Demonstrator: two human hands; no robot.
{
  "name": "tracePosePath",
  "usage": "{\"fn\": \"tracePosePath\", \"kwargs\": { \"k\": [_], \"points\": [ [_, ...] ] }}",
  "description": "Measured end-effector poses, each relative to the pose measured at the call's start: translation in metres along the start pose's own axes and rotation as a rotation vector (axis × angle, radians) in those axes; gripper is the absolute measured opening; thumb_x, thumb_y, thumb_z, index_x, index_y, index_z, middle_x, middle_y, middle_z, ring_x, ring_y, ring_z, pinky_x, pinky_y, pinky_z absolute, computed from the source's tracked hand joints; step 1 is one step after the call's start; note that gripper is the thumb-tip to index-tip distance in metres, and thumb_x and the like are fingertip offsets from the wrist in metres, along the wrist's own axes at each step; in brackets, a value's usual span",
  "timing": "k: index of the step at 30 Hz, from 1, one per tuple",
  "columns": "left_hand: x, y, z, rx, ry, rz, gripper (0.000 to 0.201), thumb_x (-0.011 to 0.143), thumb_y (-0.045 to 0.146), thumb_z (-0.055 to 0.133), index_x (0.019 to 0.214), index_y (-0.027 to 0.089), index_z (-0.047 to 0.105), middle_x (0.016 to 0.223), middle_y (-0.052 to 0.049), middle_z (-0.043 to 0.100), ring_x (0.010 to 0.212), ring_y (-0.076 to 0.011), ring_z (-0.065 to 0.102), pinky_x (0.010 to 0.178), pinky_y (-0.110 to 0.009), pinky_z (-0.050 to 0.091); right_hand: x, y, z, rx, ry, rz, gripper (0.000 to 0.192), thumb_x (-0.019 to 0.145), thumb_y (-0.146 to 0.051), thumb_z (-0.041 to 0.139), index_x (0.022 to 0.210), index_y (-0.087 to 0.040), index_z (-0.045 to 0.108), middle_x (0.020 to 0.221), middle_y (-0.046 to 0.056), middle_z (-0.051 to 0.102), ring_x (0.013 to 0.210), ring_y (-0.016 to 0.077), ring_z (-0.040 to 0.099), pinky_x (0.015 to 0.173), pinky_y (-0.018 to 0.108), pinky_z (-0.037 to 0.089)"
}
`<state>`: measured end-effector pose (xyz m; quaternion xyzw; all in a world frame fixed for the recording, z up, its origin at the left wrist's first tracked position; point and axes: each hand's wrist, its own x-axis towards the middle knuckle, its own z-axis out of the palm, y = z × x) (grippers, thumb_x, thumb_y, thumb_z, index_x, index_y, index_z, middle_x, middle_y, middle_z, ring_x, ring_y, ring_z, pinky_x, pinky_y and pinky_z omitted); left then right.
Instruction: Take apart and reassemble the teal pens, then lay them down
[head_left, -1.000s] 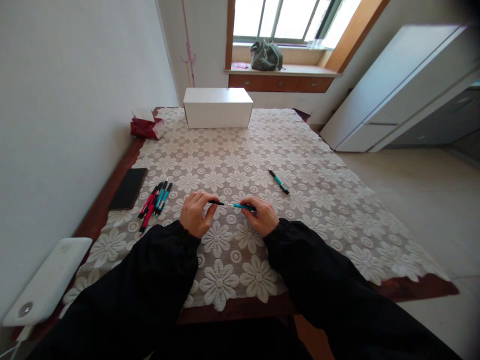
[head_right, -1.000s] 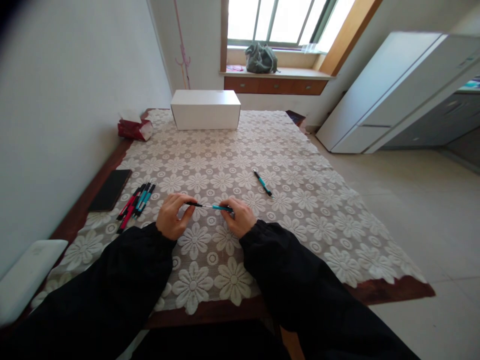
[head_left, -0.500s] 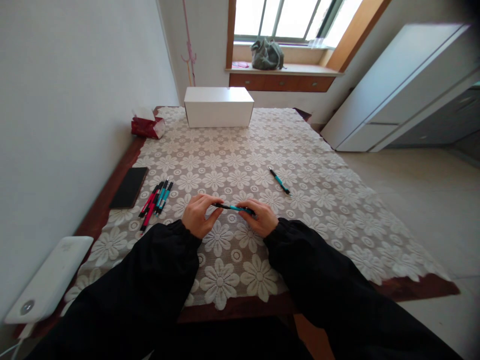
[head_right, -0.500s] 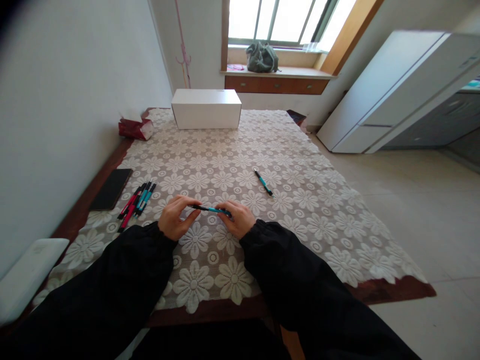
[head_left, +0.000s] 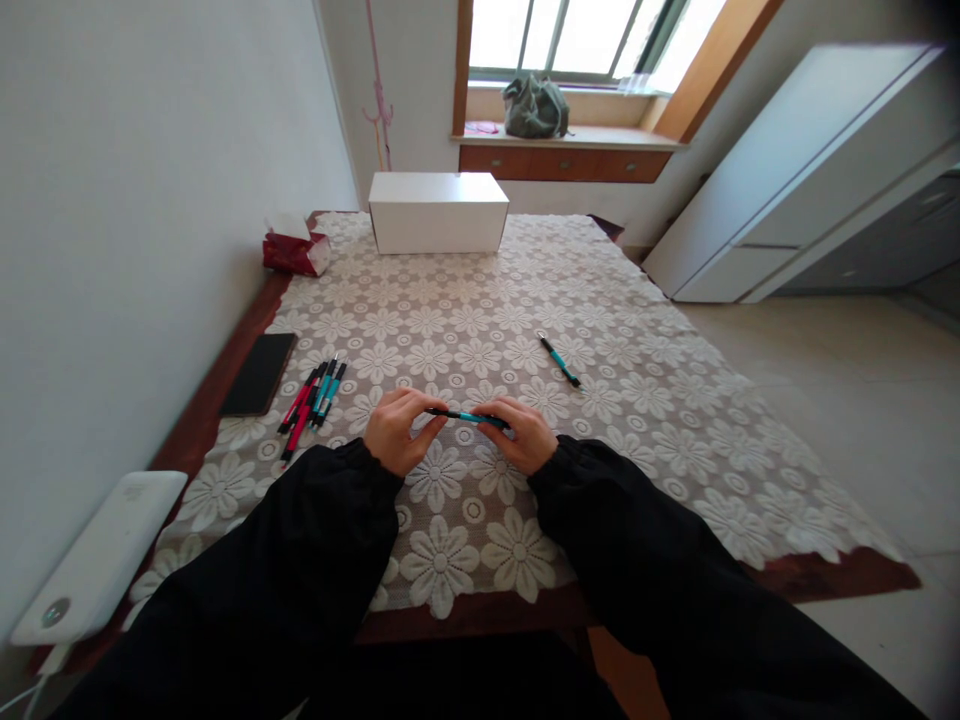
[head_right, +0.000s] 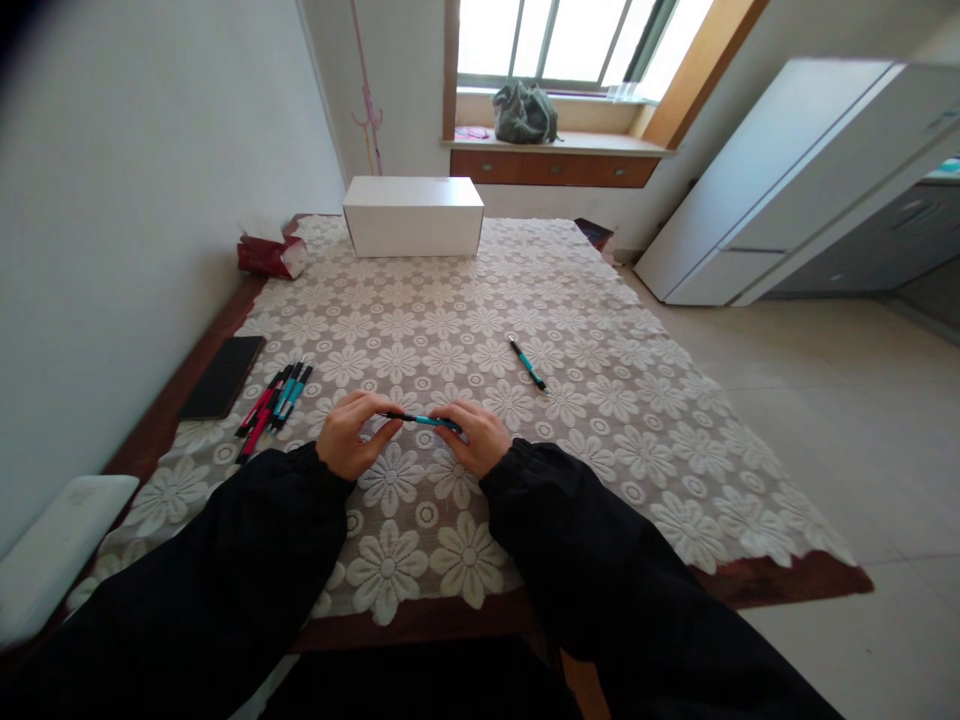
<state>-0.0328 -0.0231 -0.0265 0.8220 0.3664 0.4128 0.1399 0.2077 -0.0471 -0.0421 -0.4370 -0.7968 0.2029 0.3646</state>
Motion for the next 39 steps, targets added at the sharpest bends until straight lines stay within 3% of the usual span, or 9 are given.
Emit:
{"fn": "tracePosePath", "kwargs": {
  "k": [13,19,22,30,35,39],
  "points": [
    [-0.0004,0.0002,-0.0004,-0.057,-0.015,0.008,0.007,0.092,0.027,0.067,0.096,0.023,0.072,0.091,-0.005,0.076,0.091,-0.0222,0.068,0.085,-0.040,0.056,-0.0012,-0.0003,-0.0009,0.033,-0.018,0.015,0.017,0.099,-0.028,0.053,0.107,-0.024,0.068,0.100,0.006,0.073,0.091,0.0199,0.067,0.085,0.033,0.053],
    [-0.0015,-0.0030,0.0013,-0.090,-0.018,0.033,0.007,0.093,0.027,0.067,0.095,0.024,0.073,0.093,-0.005,0.077,0.092,-0.0217,0.069,0.087,-0.040,0.056,-0.0016,0.0024,0.0005,0.024,-0.051,0.008,0.022,0.101,-0.024,0.046,0.106,-0.022,0.067,0.079,0.002,0.069,0.077,0.0175,0.066,0.078,0.031,0.052],
    [-0.0017,-0.0022,0.0013,-0.072,-0.017,0.016,0.008,0.091,0.028,0.068,0.096,0.023,0.072,0.092,-0.005,0.077,0.092,-0.0222,0.069,0.086,-0.040,0.057,-0.0018,0.0027,0.0016,0.011,-0.041,0.023,0.022,0.101,-0.025,0.046,0.106,-0.023,0.067,0.079,0.002,0.069,0.077,0.0171,0.066,0.077,0.030,0.051],
    [0.0002,0.0029,-0.0018,-0.020,-0.025,-0.035,0.027,0.091,0.039,0.068,0.111,0.021,0.067,0.096,-0.006,0.076,0.092,-0.0230,0.068,0.088,-0.041,0.055,-0.0009,0.0005,0.0020,0.025,-0.005,0.028,0.020,0.101,-0.025,0.046,0.106,-0.023,0.066,0.080,0.002,0.070,0.077,0.0168,0.066,0.077,0.030,0.052],
    [-0.0006,-0.0045,0.0001,0.059,-0.029,-0.095,0.030,0.098,0.044,0.055,0.086,0.020,0.068,0.084,-0.006,0.074,0.086,-0.0230,0.066,0.081,-0.039,0.053,-0.0012,0.0010,0.0027,0.022,0.005,0.020,0.020,0.100,-0.026,0.047,0.107,-0.022,0.066,0.083,0.003,0.071,0.079,0.0178,0.067,0.078,0.031,0.052],
    [-0.0013,-0.0040,0.0006,0.015,-0.032,-0.060,0.020,0.097,0.037,0.058,0.091,0.021,0.068,0.085,-0.005,0.074,0.086,-0.0222,0.067,0.081,-0.038,0.053,-0.0013,0.0019,0.0022,0.016,-0.026,0.025,0.020,0.100,-0.025,0.046,0.106,-0.023,0.065,0.081,0.002,0.071,0.077,0.0171,0.066,0.079,0.030,0.051]
  ]
}}
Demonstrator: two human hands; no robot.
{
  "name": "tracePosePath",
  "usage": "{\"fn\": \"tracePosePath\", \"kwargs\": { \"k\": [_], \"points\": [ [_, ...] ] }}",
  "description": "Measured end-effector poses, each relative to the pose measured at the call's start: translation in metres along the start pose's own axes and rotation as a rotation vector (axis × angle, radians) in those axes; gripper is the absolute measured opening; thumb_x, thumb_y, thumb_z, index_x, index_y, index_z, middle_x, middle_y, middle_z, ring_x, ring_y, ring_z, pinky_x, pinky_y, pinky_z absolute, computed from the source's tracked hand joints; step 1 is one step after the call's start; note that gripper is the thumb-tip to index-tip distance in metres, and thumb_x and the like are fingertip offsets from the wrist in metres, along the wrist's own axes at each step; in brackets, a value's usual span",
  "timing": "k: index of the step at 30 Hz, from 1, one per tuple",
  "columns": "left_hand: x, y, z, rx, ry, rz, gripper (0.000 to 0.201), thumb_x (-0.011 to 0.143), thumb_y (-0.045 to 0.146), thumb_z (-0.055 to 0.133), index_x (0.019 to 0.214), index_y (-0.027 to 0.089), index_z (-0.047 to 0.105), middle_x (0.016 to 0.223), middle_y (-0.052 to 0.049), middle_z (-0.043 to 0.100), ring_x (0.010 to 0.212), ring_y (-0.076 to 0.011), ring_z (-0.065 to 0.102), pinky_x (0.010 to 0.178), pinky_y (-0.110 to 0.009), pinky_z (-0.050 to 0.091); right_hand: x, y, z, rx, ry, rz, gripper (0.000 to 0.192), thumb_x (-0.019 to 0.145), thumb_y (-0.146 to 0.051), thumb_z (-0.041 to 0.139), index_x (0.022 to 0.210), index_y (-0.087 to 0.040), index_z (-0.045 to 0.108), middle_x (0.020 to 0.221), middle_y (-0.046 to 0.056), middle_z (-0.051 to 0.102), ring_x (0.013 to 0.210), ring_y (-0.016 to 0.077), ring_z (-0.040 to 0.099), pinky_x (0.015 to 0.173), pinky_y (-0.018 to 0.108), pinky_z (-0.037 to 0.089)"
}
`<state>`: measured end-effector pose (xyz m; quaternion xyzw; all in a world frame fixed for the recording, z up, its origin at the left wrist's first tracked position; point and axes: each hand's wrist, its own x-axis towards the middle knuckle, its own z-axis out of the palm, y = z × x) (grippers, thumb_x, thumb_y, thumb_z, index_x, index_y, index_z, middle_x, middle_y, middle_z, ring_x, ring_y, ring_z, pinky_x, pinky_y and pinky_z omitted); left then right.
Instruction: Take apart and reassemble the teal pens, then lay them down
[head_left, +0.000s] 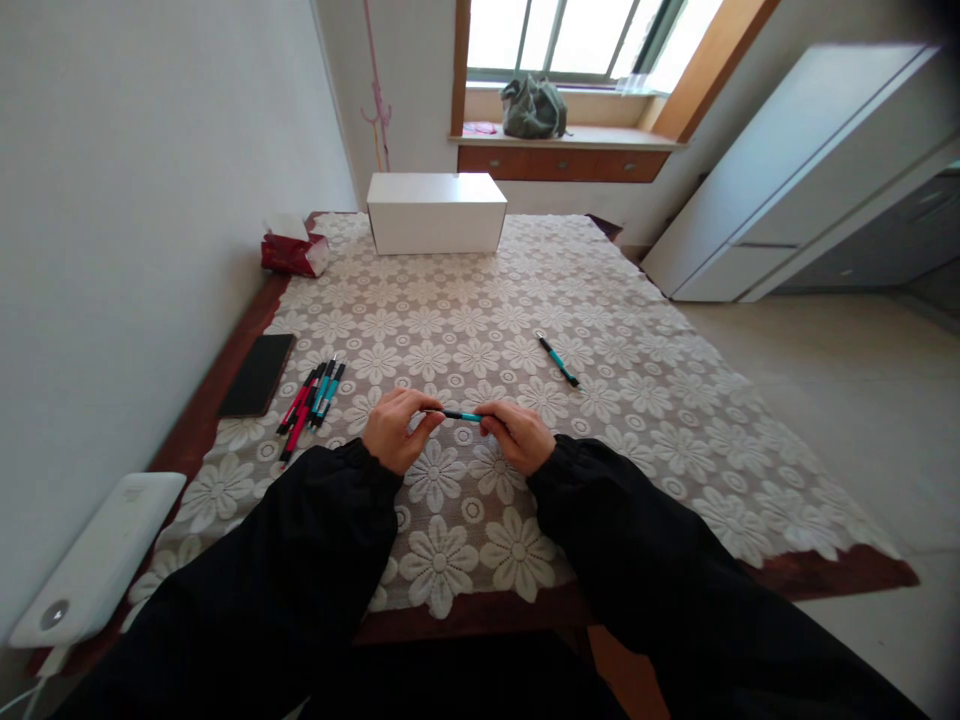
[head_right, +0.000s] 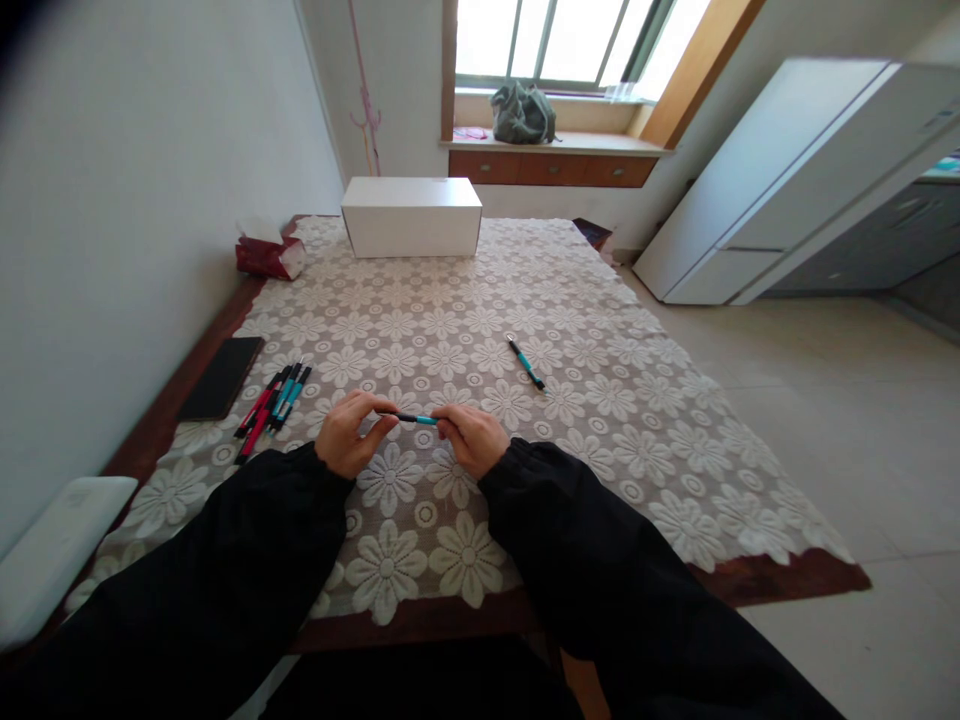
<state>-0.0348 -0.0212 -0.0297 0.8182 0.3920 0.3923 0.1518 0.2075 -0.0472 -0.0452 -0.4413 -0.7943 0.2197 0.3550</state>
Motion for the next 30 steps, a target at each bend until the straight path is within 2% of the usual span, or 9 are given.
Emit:
{"fn": "tracePosePath", "kwargs": {
  "k": [2,5,10,13,16,21,25,27,30],
  "points": [
    [-0.0001,0.0018,-0.0004,-0.026,0.016,0.013,0.015,0.095,0.034,0.062,0.100,0.021,0.068,0.090,-0.006,0.074,0.089,-0.0222,0.067,0.083,-0.037,0.054,0.0001,0.0001,-0.0004,-0.008,-0.006,0.006,0.020,0.101,-0.025,0.045,0.105,-0.023,0.065,0.079,0.002,0.070,0.076,0.0170,0.066,0.078,0.030,0.051],
    [0.0003,0.0017,-0.0005,-0.023,0.044,-0.020,0.025,0.093,0.040,0.065,0.108,0.020,0.066,0.093,-0.006,0.074,0.091,-0.0225,0.067,0.085,-0.038,0.053,0.0002,0.0001,-0.0006,-0.022,0.001,0.019,0.020,0.101,-0.026,0.045,0.105,-0.023,0.065,0.080,0.002,0.070,0.076,0.0172,0.066,0.077,0.030,0.050],
    [0.0006,-0.0039,0.0010,0.039,-0.017,-0.057,0.029,0.100,0.040,0.051,0.085,0.020,0.067,0.081,-0.006,0.071,0.085,-0.0224,0.066,0.080,-0.037,0.052,0.0000,0.0006,0.0004,-0.019,0.013,0.009,0.020,0.101,-0.027,0.046,0.106,-0.023,0.066,0.081,0.002,0.070,0.079,0.0175,0.066,0.078,0.030,0.051],
    [0.0000,-0.0029,0.0012,-0.013,-0.008,-0.012,0.016,0.096,0.033,0.057,0.096,0.021,0.068,0.088,-0.006,0.073,0.089,-0.0224,0.067,0.083,-0.038,0.053,0.0002,0.0002,0.0004,-0.025,0.024,0.016,0.020,0.101,-0.026,0.046,0.105,-0.023,0.066,0.080,0.002,0.070,0.077,0.0176,0.066,0.077,0.031,0.051],
    [-0.0003,-0.0004,0.0003,-0.038,0.032,-0.014,0.023,0.090,0.037,0.067,0.108,0.021,0.066,0.095,-0.006,0.073,0.092,-0.0233,0.067,0.086,-0.039,0.053,0.0008,-0.0013,-0.0004,-0.030,0.033,0.012,0.020,0.101,-0.026,0.046,0.104,-0.023,0.066,0.079,0.002,0.070,0.077,0.0175,0.066,0.077,0.031,0.051],
    [0.0007,-0.0016,-0.0003,0.024,-0.030,-0.053,0.028,0.100,0.038,0.051,0.084,0.021,0.066,0.081,-0.005,0.071,0.085,-0.0226,0.066,0.080,-0.038,0.052,0.0010,-0.0021,-0.0010,-0.021,0.033,0.001,0.020,0.100,-0.026,0.046,0.104,-0.023,0.065,0.080,0.002,0.070,0.077,0.0176,0.066,0.077,0.030,0.051],
    [0.0007,0.0000,0.0002,-0.032,-0.018,-0.002,0.014,0.095,0.029,0.057,0.102,0.021,0.066,0.094,-0.006,0.073,0.092,-0.0226,0.067,0.086,-0.038,0.052,0.0002,0.0001,-0.0004,-0.026,0.026,0.007,0.020,0.100,-0.026,0.046,0.105,-0.023,0.065,0.080,0.002,0.070,0.077,0.0179,0.066,0.076,0.031,0.050],
    [0.0005,0.0012,0.0003,-0.051,0.012,-0.005,0.024,0.091,0.029,0.064,0.113,0.021,0.063,0.101,-0.006,0.073,0.096,-0.0230,0.067,0.089,-0.039,0.052,0.0000,0.0006,-0.0003,-0.028,0.025,0.012,0.020,0.100,-0.026,0.046,0.105,-0.023,0.065,0.081,0.002,0.070,0.078,0.0180,0.065,0.077,0.031,0.050],
    [0.0006,-0.0003,0.0003,-0.019,0.008,-0.045,0.019,0.093,0.036,0.062,0.102,0.020,0.065,0.094,-0.006,0.073,0.092,-0.0236,0.067,0.086,-0.039,0.052,0.0000,0.0006,-0.0003,-0.028,0.023,0.010,0.020,0.100,-0.026,0.046,0.106,-0.023,0.065,0.081,0.003,0.070,0.078,0.0179,0.065,0.078,0.031,0.050]
  ]
}}
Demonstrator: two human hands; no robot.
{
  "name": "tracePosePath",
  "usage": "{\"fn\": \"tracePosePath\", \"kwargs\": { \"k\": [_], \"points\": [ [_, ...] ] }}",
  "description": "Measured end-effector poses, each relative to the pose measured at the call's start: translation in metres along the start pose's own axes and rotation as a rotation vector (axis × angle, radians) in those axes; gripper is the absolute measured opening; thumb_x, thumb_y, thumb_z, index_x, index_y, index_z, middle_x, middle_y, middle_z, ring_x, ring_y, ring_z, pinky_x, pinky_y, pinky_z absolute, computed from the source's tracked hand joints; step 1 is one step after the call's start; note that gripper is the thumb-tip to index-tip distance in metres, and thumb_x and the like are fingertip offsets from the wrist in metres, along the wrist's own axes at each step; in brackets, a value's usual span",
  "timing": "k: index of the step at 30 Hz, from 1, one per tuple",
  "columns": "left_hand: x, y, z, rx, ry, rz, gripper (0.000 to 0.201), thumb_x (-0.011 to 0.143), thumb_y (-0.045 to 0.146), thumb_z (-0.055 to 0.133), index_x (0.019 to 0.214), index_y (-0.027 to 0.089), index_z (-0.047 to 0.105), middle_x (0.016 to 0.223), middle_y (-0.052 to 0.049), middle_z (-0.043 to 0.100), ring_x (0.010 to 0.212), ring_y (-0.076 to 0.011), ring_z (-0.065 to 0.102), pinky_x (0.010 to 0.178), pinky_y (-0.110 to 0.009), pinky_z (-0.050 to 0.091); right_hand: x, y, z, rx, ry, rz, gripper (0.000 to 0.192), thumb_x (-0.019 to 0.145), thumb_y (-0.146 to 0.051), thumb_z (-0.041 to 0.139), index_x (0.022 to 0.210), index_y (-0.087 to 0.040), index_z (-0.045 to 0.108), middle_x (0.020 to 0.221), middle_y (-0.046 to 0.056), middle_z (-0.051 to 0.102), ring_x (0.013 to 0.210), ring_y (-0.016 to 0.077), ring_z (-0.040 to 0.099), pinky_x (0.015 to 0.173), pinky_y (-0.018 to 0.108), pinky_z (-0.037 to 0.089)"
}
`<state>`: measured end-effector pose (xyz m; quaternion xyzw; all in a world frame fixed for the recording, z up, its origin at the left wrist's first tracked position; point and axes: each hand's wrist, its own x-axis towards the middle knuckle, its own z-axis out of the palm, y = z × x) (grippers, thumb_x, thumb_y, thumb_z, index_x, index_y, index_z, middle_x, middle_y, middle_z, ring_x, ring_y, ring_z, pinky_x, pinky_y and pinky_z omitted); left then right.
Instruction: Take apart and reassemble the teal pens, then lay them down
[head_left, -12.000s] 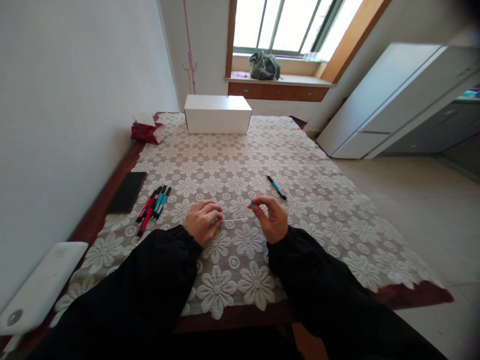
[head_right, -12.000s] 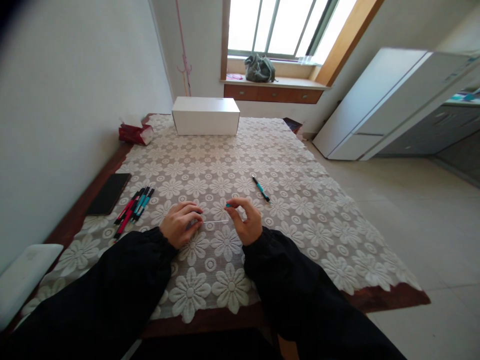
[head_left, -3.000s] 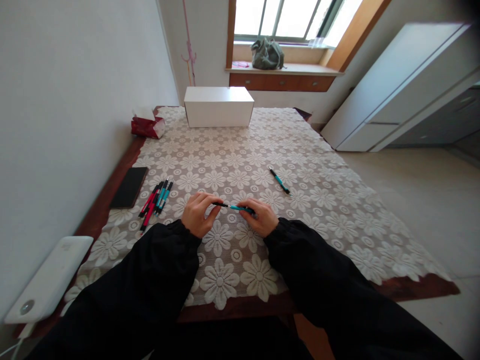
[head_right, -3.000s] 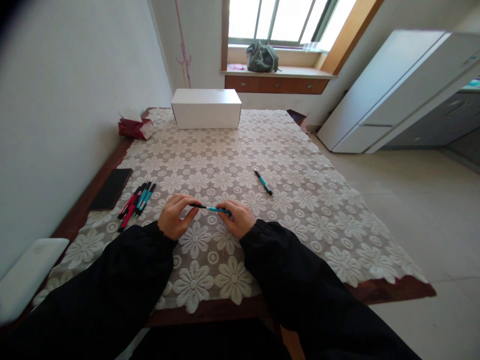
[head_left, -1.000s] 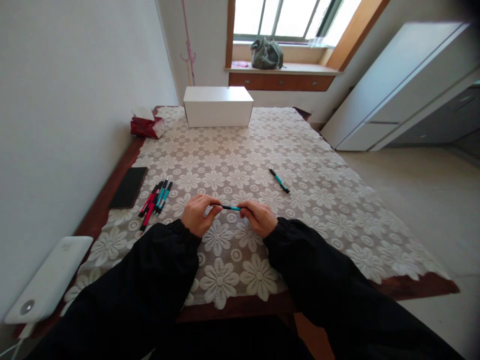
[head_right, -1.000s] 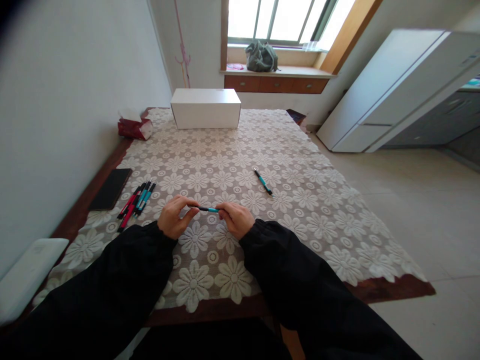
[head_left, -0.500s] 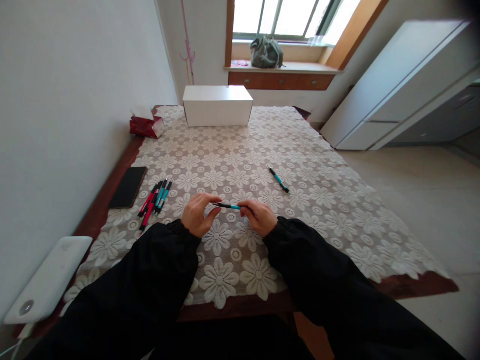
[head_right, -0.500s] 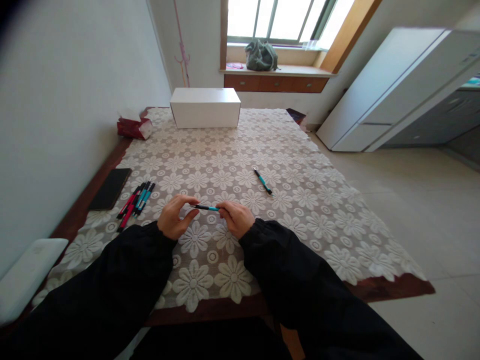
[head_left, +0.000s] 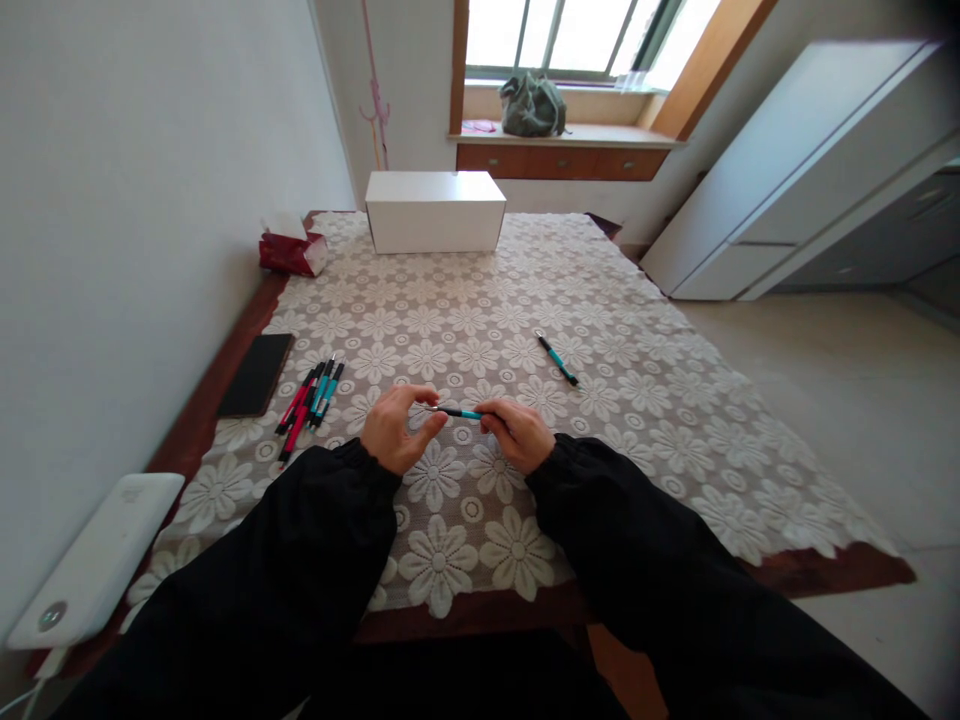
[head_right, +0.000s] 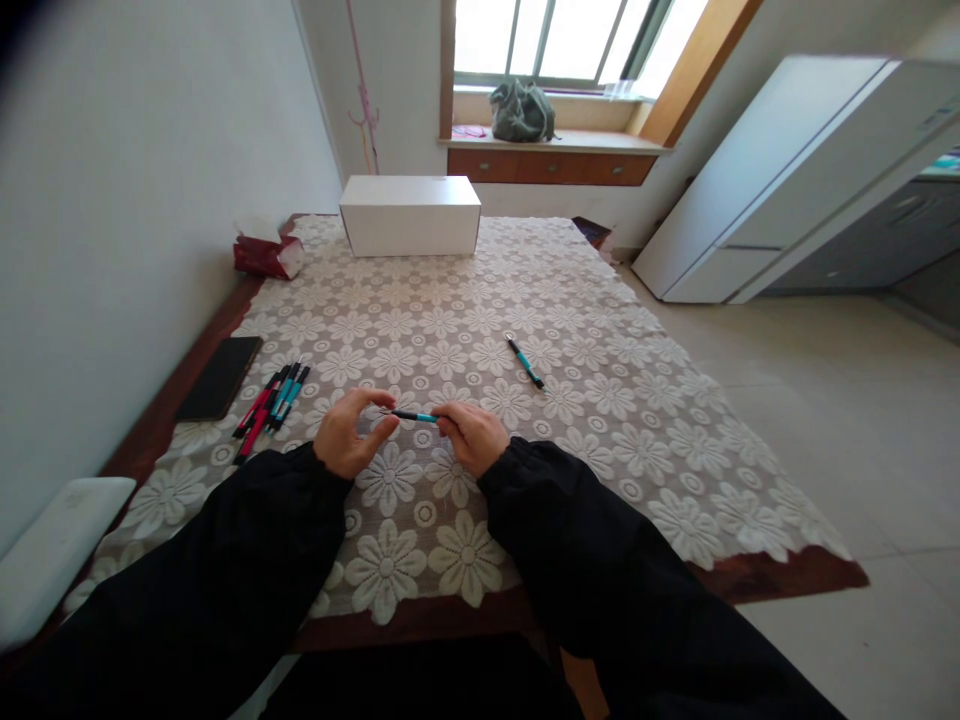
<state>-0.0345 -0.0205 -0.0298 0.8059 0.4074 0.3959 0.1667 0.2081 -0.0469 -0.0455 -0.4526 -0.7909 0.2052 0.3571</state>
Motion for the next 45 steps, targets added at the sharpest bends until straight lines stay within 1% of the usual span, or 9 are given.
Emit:
{"fn": "tracePosePath", "kwargs": {
  "k": [3,7,10,13,16,26,34,42,45],
  "points": [
    [0.0004,-0.0028,0.0001,0.027,-0.061,-0.004,0.025,0.099,0.035,0.051,0.083,0.020,0.065,0.083,-0.006,0.071,0.086,-0.0229,0.065,0.082,-0.038,0.051,0.0002,0.0002,0.0003,0.002,0.001,-0.010,0.020,0.100,-0.026,0.046,0.106,-0.022,0.065,0.081,0.003,0.070,0.078,0.0176,0.065,0.077,0.030,0.050],
    [0.0000,-0.0004,-0.0001,-0.022,-0.045,0.015,0.013,0.094,0.029,0.059,0.101,0.021,0.066,0.098,-0.006,0.072,0.097,-0.0224,0.066,0.090,-0.038,0.052,0.0004,0.0012,0.0007,-0.012,0.001,-0.007,0.021,0.101,-0.026,0.045,0.106,-0.021,0.065,0.082,0.003,0.070,0.078,0.0175,0.066,0.077,0.030,0.050],
    [-0.0003,0.0030,-0.0007,-0.012,-0.012,-0.031,0.024,0.089,0.036,0.066,0.107,0.020,0.064,0.099,-0.006,0.072,0.095,-0.0227,0.067,0.089,-0.037,0.052,0.0005,0.0009,0.0006,-0.018,-0.001,-0.009,0.022,0.101,-0.026,0.045,0.106,-0.022,0.066,0.082,0.003,0.071,0.078,0.0174,0.066,0.078,0.030,0.051],
    [0.0006,0.0026,-0.0012,0.040,-0.060,-0.066,0.025,0.096,0.042,0.056,0.091,0.019,0.066,0.089,-0.006,0.071,0.088,-0.0224,0.065,0.084,-0.037,0.051,0.0007,-0.0004,0.0000,-0.018,0.004,-0.008,0.022,0.101,-0.027,0.046,0.106,-0.022,0.067,0.083,0.003,0.071,0.079,0.0176,0.066,0.079,0.030,0.051],
    [0.0019,-0.0008,-0.0012,0.065,-0.137,-0.042,0.040,0.103,0.039,0.041,0.076,0.020,0.064,0.080,-0.006,0.069,0.081,-0.0213,0.063,0.080,-0.036,0.049,0.0010,-0.0013,-0.0008,-0.011,0.006,-0.002,0.022,0.101,-0.027,0.047,0.106,-0.022,0.067,0.086,0.004,0.072,0.081,0.0178,0.066,0.079,0.029,0.051],
    [0.0004,-0.0045,-0.0007,0.043,-0.092,0.001,0.026,0.100,0.038,0.052,0.086,0.021,0.067,0.090,-0.007,0.072,0.088,-0.0220,0.064,0.084,-0.036,0.050,-0.0009,-0.0005,-0.0032,-0.083,-0.059,0.067,0.026,0.101,-0.027,0.044,0.107,-0.023,0.069,0.078,0.001,0.072,0.072,0.0158,0.064,0.074,0.027,0.047],
    [0.0007,-0.0005,-0.0013,0.024,-0.036,-0.037,0.025,0.097,0.042,0.056,0.094,0.021,0.070,0.088,-0.006,0.072,0.087,-0.0214,0.065,0.083,-0.035,0.049,0.0033,-0.0022,-0.0070,-0.077,0.046,0.016,0.017,0.100,-0.031,0.054,0.104,-0.023,0.068,0.095,0.004,0.072,0.086,0.0173,0.066,0.078,0.027,0.050],
    [0.0006,0.0002,-0.0011,0.107,-0.212,-0.093,0.043,0.104,0.040,0.039,0.078,0.021,0.067,0.077,-0.004,0.070,0.077,-0.0194,0.061,0.075,-0.033,0.045,0.0037,-0.0034,-0.0081,-0.069,0.108,-0.022,0.015,0.100,-0.032,0.055,0.101,-0.023,0.068,0.087,0.003,0.067,0.074,0.0153,0.060,0.072,0.027,0.049],
    [0.0015,0.0016,-0.0024,0.105,-0.233,-0.076,0.046,0.105,0.039,0.037,0.075,0.021,0.067,0.075,-0.004,0.069,0.075,-0.0188,0.061,0.075,-0.032,0.044,0.0033,-0.0022,-0.0075,-0.071,0.098,-0.021,0.016,0.100,-0.032,0.055,0.102,-0.023,0.068,0.088,0.003,0.068,0.072,0.0149,0.060,0.070,0.026,0.048]
  ]
}}
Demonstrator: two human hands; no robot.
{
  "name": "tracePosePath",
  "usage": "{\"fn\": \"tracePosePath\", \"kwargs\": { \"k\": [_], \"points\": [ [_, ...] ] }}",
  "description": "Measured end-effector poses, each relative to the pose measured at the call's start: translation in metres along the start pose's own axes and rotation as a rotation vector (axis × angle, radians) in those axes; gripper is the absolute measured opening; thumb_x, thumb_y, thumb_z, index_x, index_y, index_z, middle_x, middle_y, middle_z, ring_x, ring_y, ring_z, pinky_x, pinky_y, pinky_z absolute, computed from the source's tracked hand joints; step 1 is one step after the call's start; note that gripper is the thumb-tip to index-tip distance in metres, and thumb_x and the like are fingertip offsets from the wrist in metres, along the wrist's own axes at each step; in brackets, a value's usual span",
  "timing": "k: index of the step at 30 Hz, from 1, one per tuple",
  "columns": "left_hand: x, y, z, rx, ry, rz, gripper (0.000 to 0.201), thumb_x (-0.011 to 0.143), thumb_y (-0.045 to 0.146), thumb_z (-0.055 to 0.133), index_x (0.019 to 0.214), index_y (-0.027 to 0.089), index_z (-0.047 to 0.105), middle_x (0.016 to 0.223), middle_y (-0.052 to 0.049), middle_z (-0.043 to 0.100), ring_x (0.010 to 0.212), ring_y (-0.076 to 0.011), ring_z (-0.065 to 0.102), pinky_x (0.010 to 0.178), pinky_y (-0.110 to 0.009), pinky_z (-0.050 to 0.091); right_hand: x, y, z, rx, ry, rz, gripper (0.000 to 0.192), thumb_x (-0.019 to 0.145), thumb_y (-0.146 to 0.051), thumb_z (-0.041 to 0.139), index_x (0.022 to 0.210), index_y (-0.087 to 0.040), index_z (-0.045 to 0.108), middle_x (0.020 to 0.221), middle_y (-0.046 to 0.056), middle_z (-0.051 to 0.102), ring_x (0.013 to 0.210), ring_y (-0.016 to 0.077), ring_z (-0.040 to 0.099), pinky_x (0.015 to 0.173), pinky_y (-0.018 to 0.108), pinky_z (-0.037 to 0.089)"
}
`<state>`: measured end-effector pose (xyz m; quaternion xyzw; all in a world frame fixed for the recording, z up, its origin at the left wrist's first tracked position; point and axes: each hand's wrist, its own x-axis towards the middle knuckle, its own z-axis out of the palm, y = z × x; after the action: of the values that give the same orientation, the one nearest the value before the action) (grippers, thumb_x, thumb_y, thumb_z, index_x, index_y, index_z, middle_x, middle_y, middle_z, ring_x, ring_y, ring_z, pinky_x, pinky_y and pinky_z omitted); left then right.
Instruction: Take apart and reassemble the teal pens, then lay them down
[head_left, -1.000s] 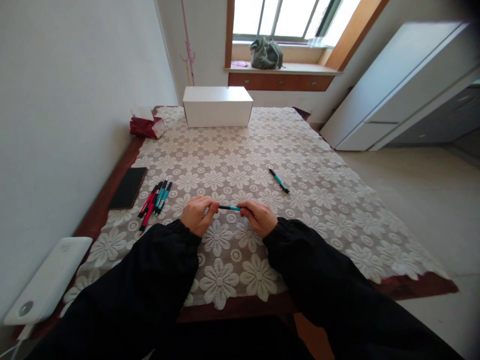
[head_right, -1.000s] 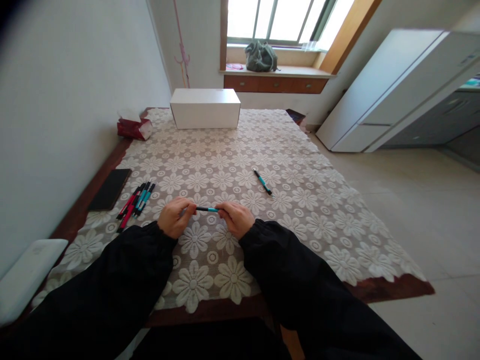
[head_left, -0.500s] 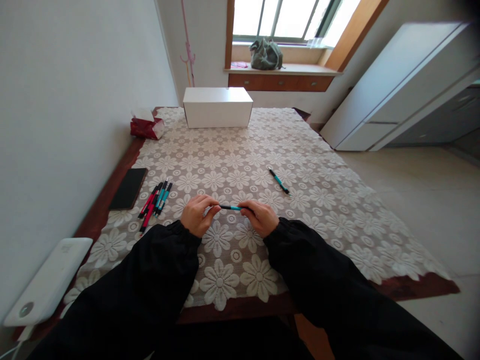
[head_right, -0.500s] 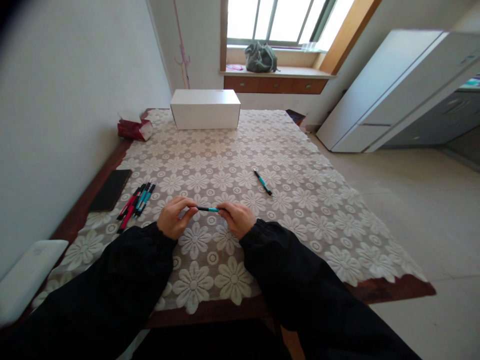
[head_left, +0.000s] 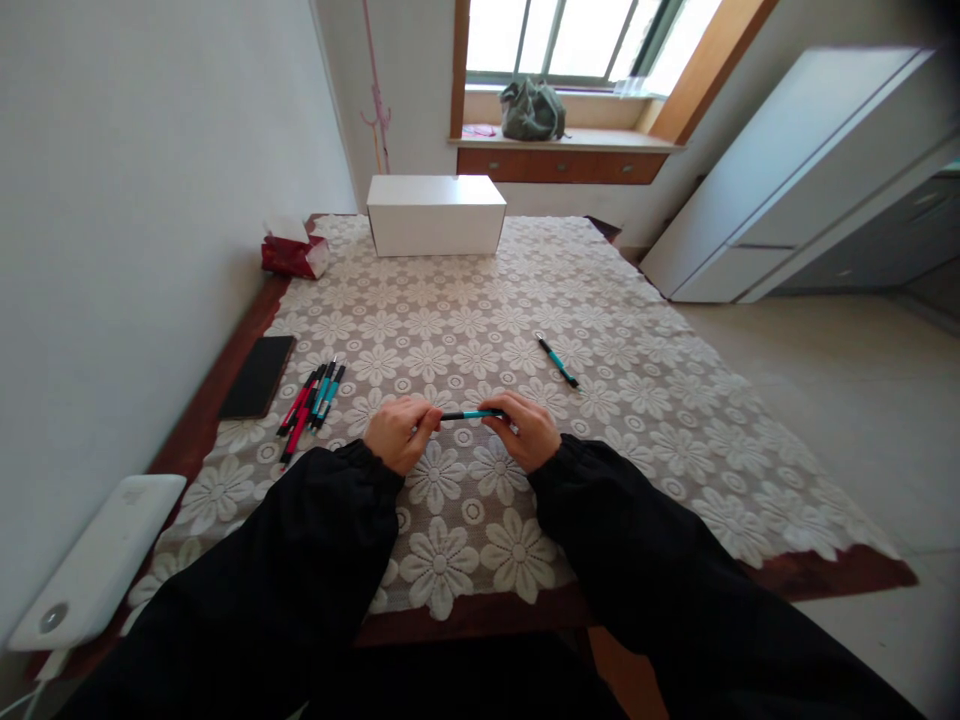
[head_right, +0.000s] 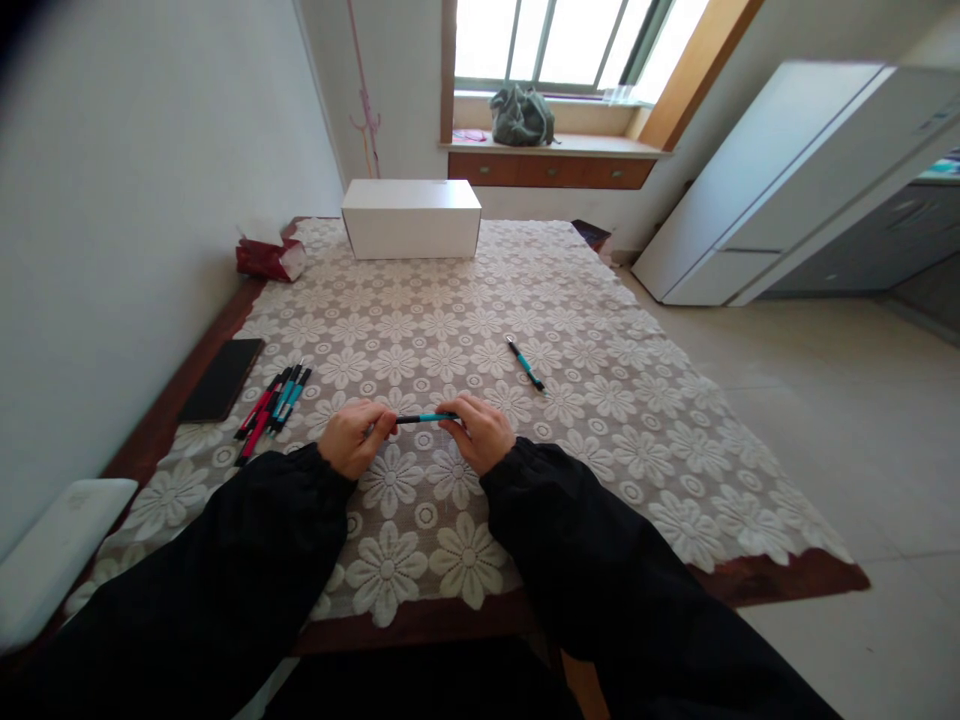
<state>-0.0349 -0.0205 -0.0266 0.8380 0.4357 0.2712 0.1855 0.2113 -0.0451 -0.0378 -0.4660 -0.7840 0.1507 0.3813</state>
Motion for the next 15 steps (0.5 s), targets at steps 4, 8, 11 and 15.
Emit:
{"fn": "tracePosePath", "kwargs": {
  "k": [4,8,11,15],
  "points": [
    [0.0003,-0.0025,0.0000,0.025,0.023,0.017,0.044,0.104,0.039,0.038,0.077,0.021,0.068,0.077,-0.005,0.070,0.078,-0.0198,0.061,0.076,-0.033,0.045,-0.0014,0.0008,-0.0001,-0.048,-0.036,0.009,0.017,0.100,-0.033,0.055,0.103,-0.024,0.070,0.090,0.003,0.073,0.077,0.0158,0.065,0.074,0.026,0.048],
    [0.0001,-0.0070,0.0017,0.037,0.032,0.028,0.041,0.103,0.039,0.041,0.080,0.021,0.069,0.081,-0.005,0.072,0.081,-0.0208,0.063,0.079,-0.034,0.047,-0.0027,-0.0001,-0.0023,-0.097,-0.106,0.049,0.019,0.101,-0.033,0.054,0.106,-0.026,0.072,0.092,0.002,0.076,0.081,0.0171,0.068,0.075,0.027,0.047],
    [0.0000,-0.0079,0.0023,0.051,0.045,0.031,0.037,0.102,0.038,0.044,0.081,0.021,0.069,0.082,-0.006,0.073,0.082,-0.0217,0.063,0.079,-0.035,0.047,-0.0024,-0.0011,-0.0032,-0.090,-0.149,0.095,0.020,0.100,-0.033,0.054,0.105,-0.026,0.072,0.087,0.001,0.076,0.078,0.0170,0.068,0.074,0.027,0.048],
    [0.0002,-0.0063,0.0027,0.045,0.077,0.006,0.030,0.100,0.038,0.048,0.089,0.021,0.070,0.085,-0.006,0.073,0.083,-0.0217,0.064,0.079,-0.035,0.049,-0.0001,-0.0008,-0.0028,-0.152,-0.173,0.104,0.018,0.095,-0.033,0.058,0.103,-0.025,0.072,0.085,0.003,0.074,0.077,0.0179,0.067,0.074,0.028,0.048]
  ]
}}
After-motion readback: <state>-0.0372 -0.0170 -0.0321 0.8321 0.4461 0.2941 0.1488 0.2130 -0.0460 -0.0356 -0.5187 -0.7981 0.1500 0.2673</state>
